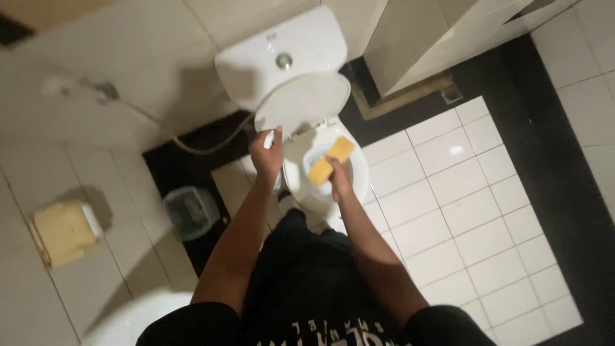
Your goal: The person cleans a toilet by spraying a cleaning solution from a bottle and wiping the tank, seat, and bowl with a yellow sponge. The person scrubs the interior of the bowl and the underside of the seat before rinsing the sponge in the sink.
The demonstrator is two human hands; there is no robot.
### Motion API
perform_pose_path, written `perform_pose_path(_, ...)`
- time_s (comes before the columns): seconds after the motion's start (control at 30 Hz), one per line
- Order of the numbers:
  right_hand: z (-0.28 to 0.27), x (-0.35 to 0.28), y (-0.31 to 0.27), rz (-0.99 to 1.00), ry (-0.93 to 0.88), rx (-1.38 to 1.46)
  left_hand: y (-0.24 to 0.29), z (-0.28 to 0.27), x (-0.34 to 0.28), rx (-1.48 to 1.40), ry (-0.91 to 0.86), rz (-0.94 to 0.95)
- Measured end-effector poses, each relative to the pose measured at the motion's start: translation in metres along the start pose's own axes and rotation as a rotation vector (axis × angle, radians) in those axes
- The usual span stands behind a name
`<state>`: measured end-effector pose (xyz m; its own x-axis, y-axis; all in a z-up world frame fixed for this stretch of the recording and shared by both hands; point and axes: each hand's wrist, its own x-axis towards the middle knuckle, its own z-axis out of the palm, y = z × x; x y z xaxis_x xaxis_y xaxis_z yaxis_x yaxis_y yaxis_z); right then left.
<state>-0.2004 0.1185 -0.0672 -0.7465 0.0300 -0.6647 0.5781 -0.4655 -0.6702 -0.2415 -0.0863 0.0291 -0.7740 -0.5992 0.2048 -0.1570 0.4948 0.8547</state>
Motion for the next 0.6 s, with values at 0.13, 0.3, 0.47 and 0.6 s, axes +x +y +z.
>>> perform_pose_path(0.13,-0.002,-0.032,-0.039,0.015,-0.078,-0.048,0.022,-0.015,-0.056,-0.063,0.153,-0.360)
perform_pose_path(0.3,-0.048,-0.035,-0.027,0.174,-0.066,0.039,0.054,-0.043,-0.112,-0.288,0.325,-0.444)
perform_pose_path(0.47,-0.065,-0.046,-0.005,0.273,-0.228,-0.026,0.070,-0.054,-0.126,-0.593,0.365,-0.614)
perform_pose_path(0.6,-0.044,-0.086,-0.021,0.450,-0.382,-0.162,0.059,-0.036,-0.126,-0.670,0.420,-0.631)
